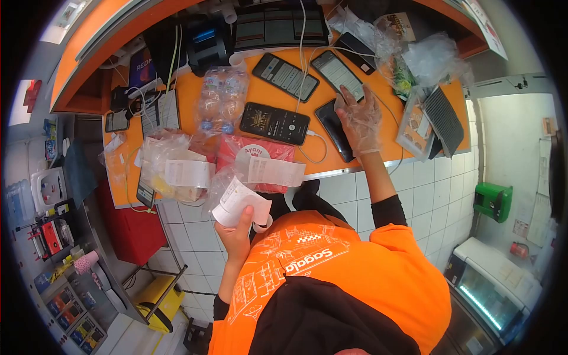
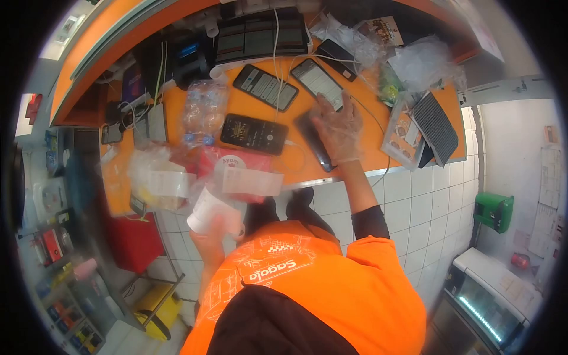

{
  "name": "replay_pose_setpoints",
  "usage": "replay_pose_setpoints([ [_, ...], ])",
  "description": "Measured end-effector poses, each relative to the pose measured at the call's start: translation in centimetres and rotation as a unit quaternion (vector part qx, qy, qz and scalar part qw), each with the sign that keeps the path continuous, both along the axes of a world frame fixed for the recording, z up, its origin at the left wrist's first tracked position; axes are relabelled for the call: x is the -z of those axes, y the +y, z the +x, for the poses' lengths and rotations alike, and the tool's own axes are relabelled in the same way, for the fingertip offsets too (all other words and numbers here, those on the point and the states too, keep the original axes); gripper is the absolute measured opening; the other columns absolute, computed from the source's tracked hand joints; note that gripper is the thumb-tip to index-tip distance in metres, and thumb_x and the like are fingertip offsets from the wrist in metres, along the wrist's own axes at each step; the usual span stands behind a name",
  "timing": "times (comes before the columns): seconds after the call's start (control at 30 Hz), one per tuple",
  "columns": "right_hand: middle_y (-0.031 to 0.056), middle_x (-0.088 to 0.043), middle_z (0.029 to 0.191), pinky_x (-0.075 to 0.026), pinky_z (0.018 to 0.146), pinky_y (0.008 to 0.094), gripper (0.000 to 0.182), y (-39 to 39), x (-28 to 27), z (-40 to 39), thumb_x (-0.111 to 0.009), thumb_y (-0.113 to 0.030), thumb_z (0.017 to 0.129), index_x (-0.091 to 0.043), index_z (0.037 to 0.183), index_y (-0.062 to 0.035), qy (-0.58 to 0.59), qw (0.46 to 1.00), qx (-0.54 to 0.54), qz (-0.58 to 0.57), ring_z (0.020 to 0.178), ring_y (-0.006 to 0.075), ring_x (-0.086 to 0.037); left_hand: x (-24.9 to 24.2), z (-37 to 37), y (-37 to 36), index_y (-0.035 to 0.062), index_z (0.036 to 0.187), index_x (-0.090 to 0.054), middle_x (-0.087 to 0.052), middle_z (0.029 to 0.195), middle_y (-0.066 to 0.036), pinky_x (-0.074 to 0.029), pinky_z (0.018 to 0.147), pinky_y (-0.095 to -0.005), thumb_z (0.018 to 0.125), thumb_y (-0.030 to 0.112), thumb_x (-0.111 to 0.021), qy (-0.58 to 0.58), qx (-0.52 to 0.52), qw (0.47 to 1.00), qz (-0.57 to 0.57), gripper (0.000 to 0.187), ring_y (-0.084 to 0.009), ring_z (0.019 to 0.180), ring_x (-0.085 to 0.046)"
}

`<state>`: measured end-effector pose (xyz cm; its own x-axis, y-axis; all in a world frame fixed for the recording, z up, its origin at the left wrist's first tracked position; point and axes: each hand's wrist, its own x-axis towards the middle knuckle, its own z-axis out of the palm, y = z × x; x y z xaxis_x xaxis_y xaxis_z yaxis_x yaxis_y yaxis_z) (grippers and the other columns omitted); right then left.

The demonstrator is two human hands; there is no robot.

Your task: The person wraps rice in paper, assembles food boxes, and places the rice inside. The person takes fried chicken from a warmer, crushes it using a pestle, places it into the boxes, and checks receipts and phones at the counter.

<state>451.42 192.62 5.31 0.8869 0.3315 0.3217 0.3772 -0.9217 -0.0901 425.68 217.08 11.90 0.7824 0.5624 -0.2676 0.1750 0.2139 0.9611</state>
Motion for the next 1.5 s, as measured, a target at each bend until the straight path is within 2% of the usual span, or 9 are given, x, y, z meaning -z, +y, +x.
replay_pose_setpoints([
  [0.07,0.0043,-0.054,0.137,-0.036,0.105,0.0478,0.033,0.5,-1.6,-1.1,-0.051,-0.034,0.092,-0.062,0.121,-0.0243,-0.017,0.999,0.02,0.037,0.13,0.0367,-0.04,0.0,0.1,0.0,-0.0044,0.107,-0.065,-0.069,0.1,-0.007,-0.051,0.079,-0.0281,0.086,0.011,-0.073,-0.003,-0.01,1.0,-0.001,0.027,-0.0132,0.091,-0.065],
  [0.17,0.0078,-0.053,0.137,-0.035,0.106,0.0471,0.034,-1.0,0.0,-1.0,-0.053,-0.032,0.091,-0.061,0.123,-0.0234,0.02,0.99,0.128,0.053,0.131,0.0368,-0.04,0.3,0.2,-0.1,-0.0045,0.108,-0.065,-0.069,0.101,-0.008,-0.051,0.08,-0.0285,0.086,0.01,-0.073,-0.004,-0.021,1.0,-0.019,0.027,-0.0133,0.091,-0.065],
  [0.47,0.0126,-0.049,0.139,-0.031,0.108,0.0474,0.045,0.4,-0.2,-0.7,-0.051,-0.042,0.091,-0.057,0.13,-0.0208,0.02,0.995,-0.081,0.051,0.128,0.0384,-0.041,-0.1,1.2,-1.2,-0.0041,0.109,-0.065,-0.069,0.103,-0.008,-0.05,0.083,-0.0291,0.086,0.011,-0.073,-0.013,0.015,1.0,-0.002,0.028,-0.0142,0.093,-0.065],
  [0.73,0.0102,-0.055,0.132,-0.037,0.102,0.0496,0.045,-2.1,3.1,0.4,-0.049,-0.043,0.092,-0.057,0.13,-0.0206,0.053,0.997,-0.021,0.052,0.127,0.0377,-0.044,0.0,1.0,-1.3,-0.0045,0.11,-0.065,-0.07,0.103,-0.009,-0.051,0.082,-0.0291,0.087,0.009,-0.072,-0.02,0.012,1.0,-0.001,0.028,-0.0145,0.093,-0.065],
  [0.87,0.0096,-0.056,0.131,-0.03,0.108,0.0455,0.059,0.0,3.2,2.3,-0.028,-0.066,0.095,-0.057,0.126,-0.0248,0.039,0.999,-0.007,-0.017,0.125,0.0359,-0.044,-0.1,1.0,-1.2,-0.0045,0.109,-0.065,-0.07,0.102,-0.009,-0.051,0.081,-0.029,0.087,0.009,-0.072,-0.029,0.014,0.999,-0.01,0.027,-0.0143,0.092,-0.066],
  [0.97,0.0214,-0.046,0.137,-0.041,0.097,0.0475,0.047,1.0,-0.3,2.4,-0.048,-0.048,0.091,-0.058,0.127,-0.02,0.032,0.996,0.0,-0.082,0.122,0.0395,-0.047,0.0,0.6,-1.0,-0.0044,0.109,-0.065,-0.07,0.101,-0.008,-0.051,0.08,-0.0286,0.087,0.009,-0.072,-0.016,0.024,0.999,-0.015,0.027,-0.0139,0.09,-0.066],
  [1.07,0.0226,-0.046,0.137,-0.042,0.097,0.0481,0.048,0.9,-0.1,2.9,-0.052,-0.047,0.09,-0.059,0.128,-0.019,0.061,0.996,0.056,-0.013,0.123,0.0409,-0.047,0.5,0.1,-0.6,-0.0043,0.108,-0.065,-0.07,0.101,-0.008,-0.051,0.08,-0.0284,0.087,0.009,-0.072,-0.013,0.015,1.0,-0.01,0.026,-0.0137,0.09,-0.065],
  [1.27,0.0216,-0.049,0.134,-0.032,0.105,0.0503,0.055,-2.0,1.7,0.8,-0.038,-0.057,0.094,-0.06,0.13,-0.0216,0.044,0.991,0.086,0.091,0.125,0.0408,-0.043,1.3,-0.3,-0.4,-0.0039,0.107,-0.066,-0.07,0.101,-0.008,-0.051,0.08,-0.0288,0.086,0.009,-0.073,-0.014,-0.019,1.0,-0.012,0.025,-0.0137,0.091,-0.065],
  [1.5,0.0238,-0.049,0.132,-0.034,0.103,0.0493,0.061,-3.4,5.1,2.1,-0.027,-0.064,0.095,-0.063,0.127,-0.0267,0.032,0.996,0.037,0.074,0.123,0.0411,-0.045,1.5,-0.1,-0.7,-0.0033,0.107,-0.067,-0.07,0.101,-0.008,-0.051,0.081,-0.0292,0.086,0.009,-0.072,-0.017,0.004,0.999,-0.039,0.025,-0.014,0.091,-0.066],
])
